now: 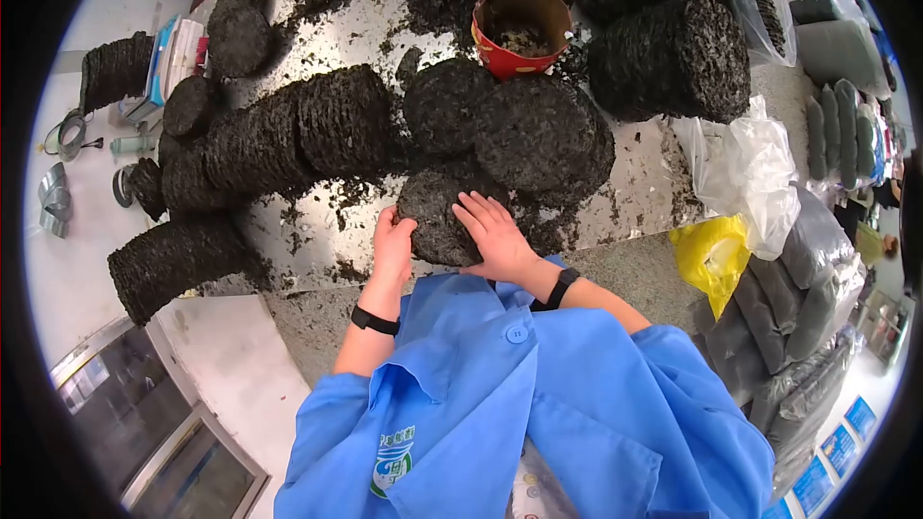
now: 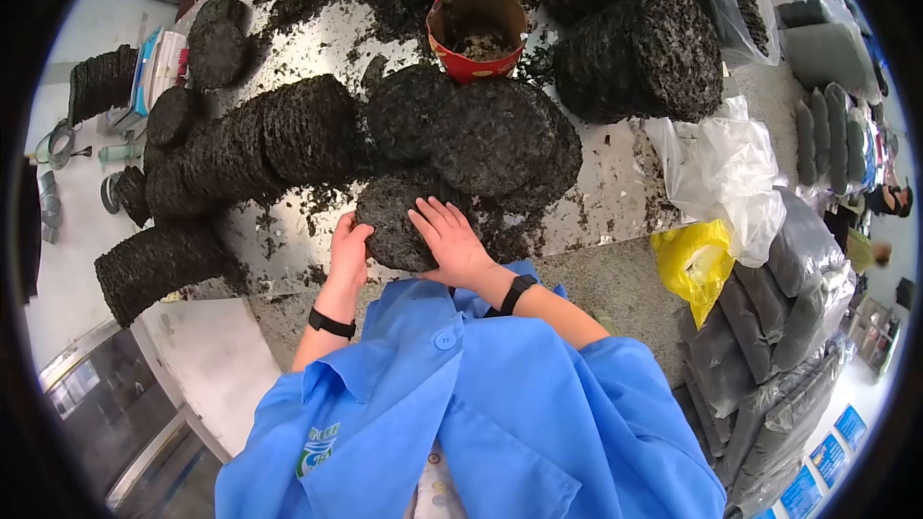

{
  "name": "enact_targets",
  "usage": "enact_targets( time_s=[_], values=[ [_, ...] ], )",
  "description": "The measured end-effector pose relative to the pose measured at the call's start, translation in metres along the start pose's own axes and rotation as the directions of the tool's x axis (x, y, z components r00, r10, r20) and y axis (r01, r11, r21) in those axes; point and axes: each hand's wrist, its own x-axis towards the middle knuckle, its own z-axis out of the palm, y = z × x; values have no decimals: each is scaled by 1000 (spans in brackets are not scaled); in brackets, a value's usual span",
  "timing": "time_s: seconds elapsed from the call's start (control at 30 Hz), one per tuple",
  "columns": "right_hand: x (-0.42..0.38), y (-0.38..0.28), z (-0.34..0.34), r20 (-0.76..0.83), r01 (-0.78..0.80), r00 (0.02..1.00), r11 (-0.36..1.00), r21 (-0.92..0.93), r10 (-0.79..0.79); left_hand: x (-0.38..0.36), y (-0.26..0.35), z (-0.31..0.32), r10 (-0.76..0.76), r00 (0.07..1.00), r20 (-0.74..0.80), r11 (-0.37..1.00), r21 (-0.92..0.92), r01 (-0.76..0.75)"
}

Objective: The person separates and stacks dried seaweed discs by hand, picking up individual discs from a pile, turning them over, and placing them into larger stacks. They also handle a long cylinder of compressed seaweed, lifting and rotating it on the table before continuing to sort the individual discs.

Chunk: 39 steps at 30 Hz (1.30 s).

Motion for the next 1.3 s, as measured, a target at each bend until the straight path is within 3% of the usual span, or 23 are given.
enact_targets(
  time_s=[0.13, 0.27, 0.33, 0.4, 0.53, 0.6, 0.63, 0.67, 0.7, 0.73, 0.77, 0.8, 0.87, 0.9, 0.93, 0.97, 1.0, 1.03, 1.07, 1.13, 1.2, 1.23, 1.3],
  values=[
    [-6, -6, -29, -5, 56, 998, 998, -21, -56, -10, 16, 0, -54, 998, -45, 993, -109, 49],
    [-19, -8, -59, -319, -2, 947, 998, 56, 19, -22, 24, -12, -66, 997, -31, 972, -228, 57],
    [-20, -9, -64, -396, -71, 903, 967, 244, 166, -27, 27, -17, -38, 999, -4, 970, -241, 36],
    [-18, -10, -70, -420, -75, 891, 968, 238, 172, -34, 35, -17, 22, 997, 75, 946, -325, 3],
    [-7, -5, -80, -401, -3, 916, 1000, 27, 13, -48, 60, -2, 27, 989, 147, 937, -349, 26],
    [-7, 12, -87, -279, 261, 924, 964, -39, -262, -46, 64, 1, 1, 978, 209, 905, -415, 88],
    [-4, 7, -86, -438, 240, 881, 967, 86, -180, -41, 60, -4, -1, 970, 242, 896, -430, 108],
    [-8, 3, -93, -441, 235, 879, 969, 74, -179, -37, 56, -4, -2, 961, 278, 887, -444, 130],
    [-13, -2, -102, -461, -68, 851, 923, 379, 252, -35, 47, 3, 83, 986, 144, 984, -168, -58],
    [-18, -5, -109, -345, -312, 690, 692, 651, 636, -2, -1, -7, 299, 954, 32, 918, 262, -297],
    [-15, 18, -107, -411, -98, 696, 645, 758, 589, 5, -19, -1, 481, 876, -20, 706, 602, -374],
    [-13, 23, -122, -331, -165, 650, 552, 817, 684, 7, -30, 5, 649, 761, 5, 389, 857, -337],
    [-19, 37, -123, -625, -361, 461, 776, 517, 630, 5, -42, 13, 541, 841, -11, 420, 869, -260],
    [-34, 34, -126, -722, -545, 497, 821, 170, 481, 9, -45, 17, 433, 900, -37, 438, 882, -174],
    [-39, 34, -119, -723, -540, 506, 826, 160, 471, 8, -38, 22, 436, 899, -47, 448, 877, -172],
    [-46, 35, -102, -496, -466, 739, 877, 112, 456, 1, -28, 24, 367, 929, -56, 476, 869, -135],
    [-52, 35, -84, -221, -383, 892, 919, 97, 395, -3, -24, 24, 293, 954, -60, 496, 863, -98],
    [-46, 27, -62, -134, -254, 955, 964, 80, 263, -3, -27, 24, 330, 940, -85, 521, 847, -106],
    [-33, 16, -40, -49, -115, 992, 991, 76, 119, -1, -29, 22, 330, 940, -87, 520, 848, -104],
    [-12, 0, -12, -26, -21, 999, 995, -96, 19, 6, -30, 14, 281, 958, -48, 651, 744, -154],
    [4, -3, 7, 61, -5, 998, 980, -198, 17, 5, -35, 2, 134, 981, 139, 954, 250, -166],
    [12, -3, 12, 44, -18, 999, 977, -211, 28, -6, -28, 5, 100, 976, 193, 995, -47, -93],
    [13, -4, 18, -25, -24, 999, 987, -157, 20, -17, -16, 0, 69, 978, 194, 988, -150, -40]
  ],
)
